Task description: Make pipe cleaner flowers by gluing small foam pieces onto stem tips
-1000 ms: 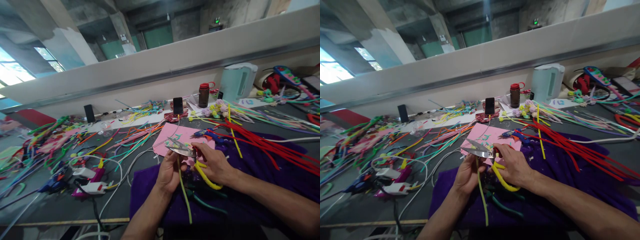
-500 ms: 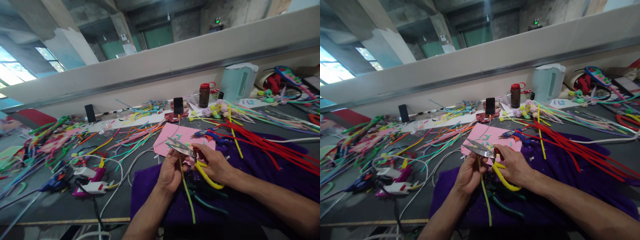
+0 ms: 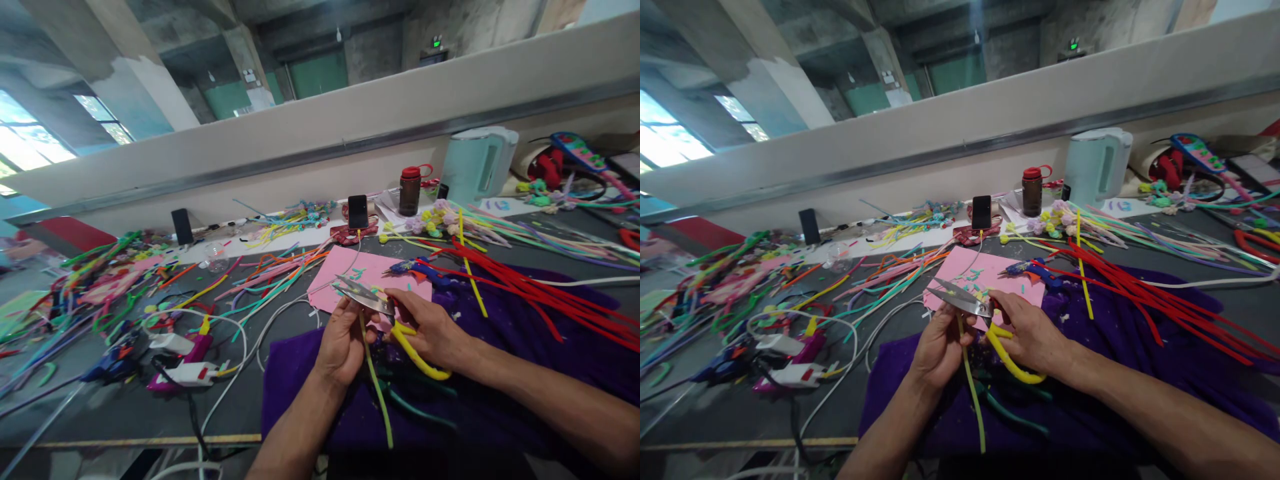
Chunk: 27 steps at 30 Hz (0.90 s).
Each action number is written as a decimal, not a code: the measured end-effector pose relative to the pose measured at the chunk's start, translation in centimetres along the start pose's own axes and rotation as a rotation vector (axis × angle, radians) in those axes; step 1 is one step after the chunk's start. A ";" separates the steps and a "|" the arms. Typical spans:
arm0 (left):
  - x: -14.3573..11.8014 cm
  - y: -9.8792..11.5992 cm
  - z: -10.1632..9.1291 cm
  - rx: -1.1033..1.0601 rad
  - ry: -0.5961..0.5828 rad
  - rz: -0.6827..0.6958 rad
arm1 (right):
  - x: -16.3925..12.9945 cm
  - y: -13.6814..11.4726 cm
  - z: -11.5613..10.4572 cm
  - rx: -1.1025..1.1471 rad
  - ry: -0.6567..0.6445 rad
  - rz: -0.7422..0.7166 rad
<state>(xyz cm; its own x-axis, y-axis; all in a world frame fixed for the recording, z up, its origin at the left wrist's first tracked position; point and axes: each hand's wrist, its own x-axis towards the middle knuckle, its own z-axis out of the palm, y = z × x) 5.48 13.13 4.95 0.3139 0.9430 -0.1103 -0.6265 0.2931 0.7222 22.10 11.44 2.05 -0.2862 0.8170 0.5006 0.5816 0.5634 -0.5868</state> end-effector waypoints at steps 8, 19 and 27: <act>0.0 0.0 0.1 -0.001 0.005 -0.013 | 0.0 -0.2 -0.5 -0.150 0.008 -0.008; 0.0 -0.3 -0.1 -0.033 0.007 -0.012 | 0.1 -0.4 -0.4 -0.142 0.016 -0.013; 0.0 -0.3 -0.1 -0.012 0.017 -0.004 | 0.0 0.0 -0.2 -0.061 -0.004 -0.027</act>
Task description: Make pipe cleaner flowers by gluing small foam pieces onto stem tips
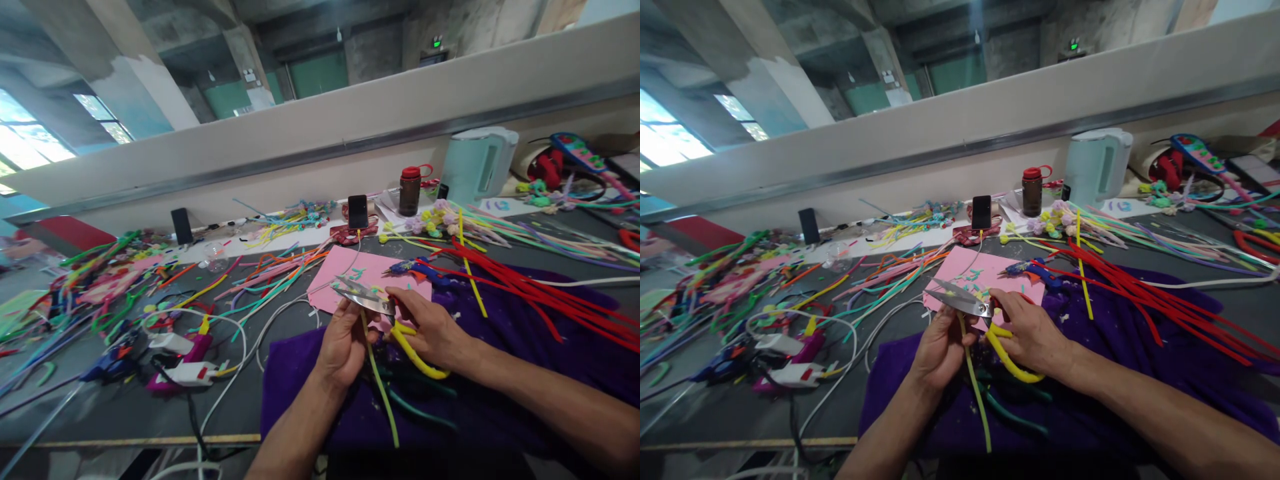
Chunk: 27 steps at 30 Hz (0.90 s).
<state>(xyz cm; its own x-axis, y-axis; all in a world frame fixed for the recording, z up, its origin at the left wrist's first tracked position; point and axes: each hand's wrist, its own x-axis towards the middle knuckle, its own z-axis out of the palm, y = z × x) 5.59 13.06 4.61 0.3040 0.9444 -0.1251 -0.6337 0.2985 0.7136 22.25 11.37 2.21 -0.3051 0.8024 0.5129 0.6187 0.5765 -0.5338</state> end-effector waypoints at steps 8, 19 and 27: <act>0.0 0.1 -0.1 0.003 -0.022 0.013 | -0.1 0.2 0.2 -0.010 -0.006 -0.001; -0.1 1.1 -0.3 -0.049 -0.061 -0.003 | 0.3 0.3 -1.1 0.164 -0.013 0.188; -0.3 1.2 -0.4 -0.084 -0.180 -0.109 | 1.0 1.3 -1.4 0.678 0.034 0.393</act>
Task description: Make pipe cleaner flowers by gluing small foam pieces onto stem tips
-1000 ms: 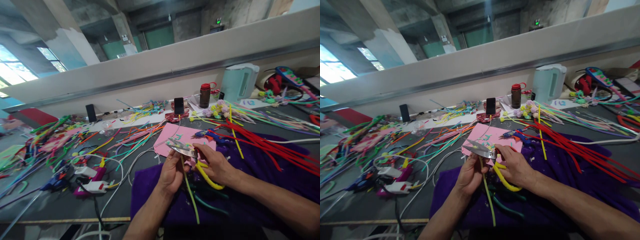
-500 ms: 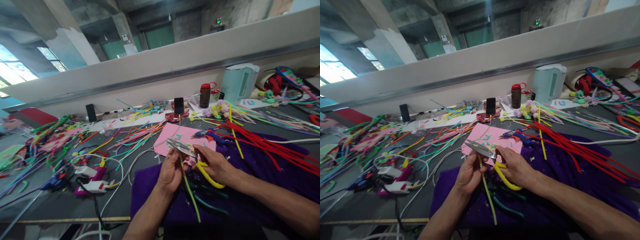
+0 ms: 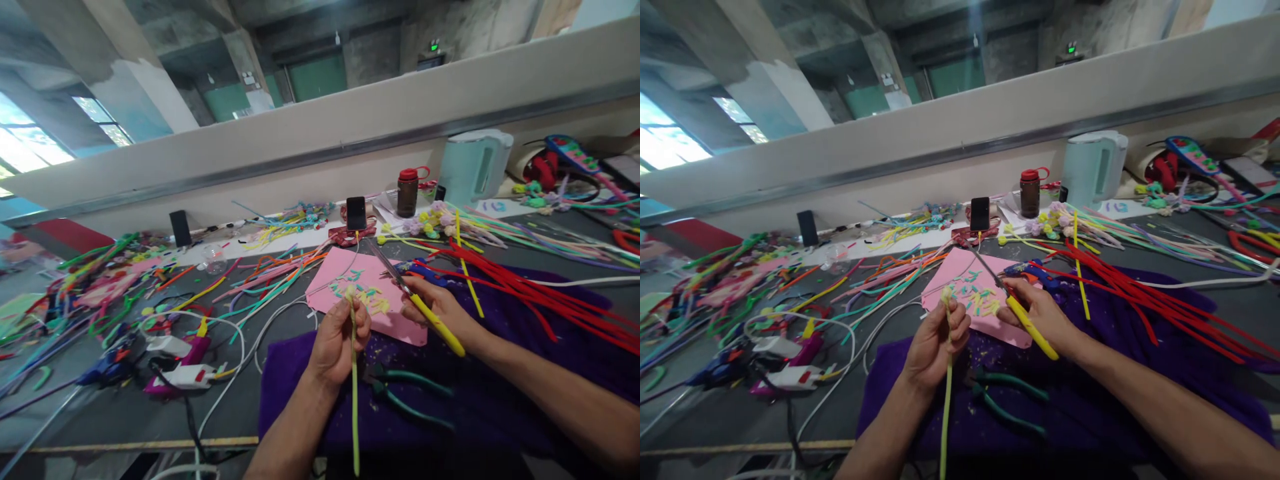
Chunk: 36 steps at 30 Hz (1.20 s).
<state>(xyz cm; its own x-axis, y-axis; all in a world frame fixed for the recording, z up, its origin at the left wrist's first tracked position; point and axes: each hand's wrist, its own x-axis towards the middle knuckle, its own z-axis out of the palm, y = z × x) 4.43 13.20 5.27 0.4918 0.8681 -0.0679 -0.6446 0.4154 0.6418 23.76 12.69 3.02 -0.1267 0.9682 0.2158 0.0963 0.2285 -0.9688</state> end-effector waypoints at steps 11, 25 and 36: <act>0.7 -1.4 -0.3 0.216 0.023 -0.243 | -0.3 -2.5 0.7 0.310 -0.048 0.143; 0.8 -2.5 0.3 0.437 0.039 -0.288 | 0.0 0.0 0.2 0.342 -0.127 0.069; 0.8 -2.6 0.5 0.470 0.126 -0.227 | -0.1 -0.6 0.2 0.315 -0.189 0.047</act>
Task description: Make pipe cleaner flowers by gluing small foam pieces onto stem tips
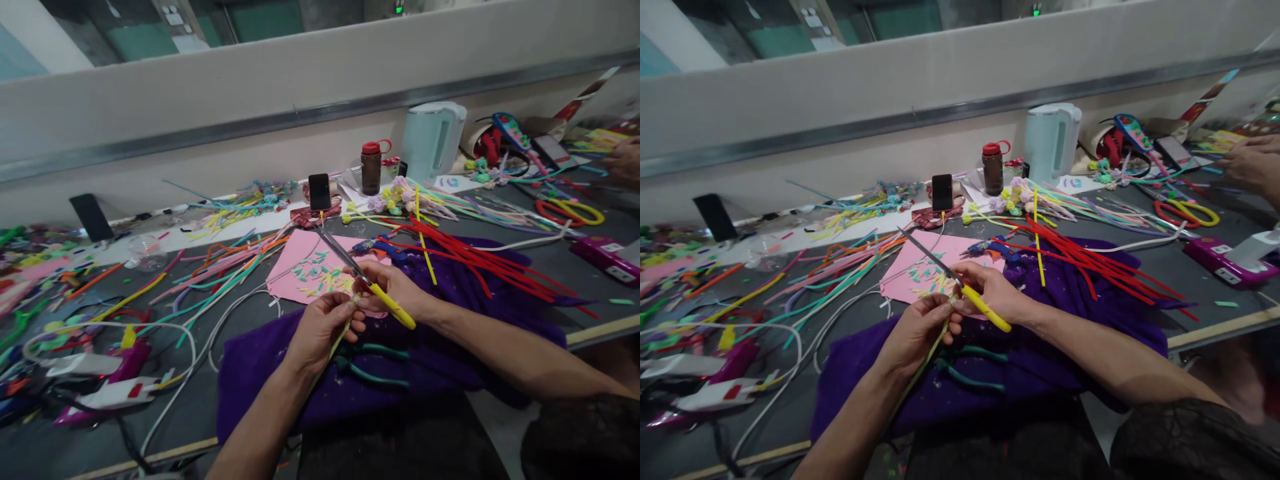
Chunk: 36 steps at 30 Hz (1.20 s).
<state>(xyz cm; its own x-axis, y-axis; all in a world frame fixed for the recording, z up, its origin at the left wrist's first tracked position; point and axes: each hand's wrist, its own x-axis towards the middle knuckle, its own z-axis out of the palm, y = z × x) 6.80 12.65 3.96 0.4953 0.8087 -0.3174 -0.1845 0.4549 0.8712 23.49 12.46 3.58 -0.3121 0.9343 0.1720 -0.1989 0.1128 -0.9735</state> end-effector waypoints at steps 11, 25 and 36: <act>0.1 0.4 -0.3 -0.089 -0.045 -0.061 | -0.1 -0.5 -0.2 -0.015 0.051 0.115; 0.2 0.4 -0.2 -0.058 -0.085 -0.085 | 0.0 -0.2 -0.3 0.030 0.032 0.096; -0.2 0.0 -0.2 0.054 -0.074 -0.030 | 0.2 0.1 -0.4 0.013 0.016 0.128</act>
<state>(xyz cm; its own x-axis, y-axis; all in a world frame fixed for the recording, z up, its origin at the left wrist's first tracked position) 6.56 12.61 3.98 0.5615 0.7646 -0.3164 -0.1237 0.4557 0.8815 23.77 12.76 3.41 -0.3207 0.9462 0.0437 -0.1703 -0.0122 -0.9853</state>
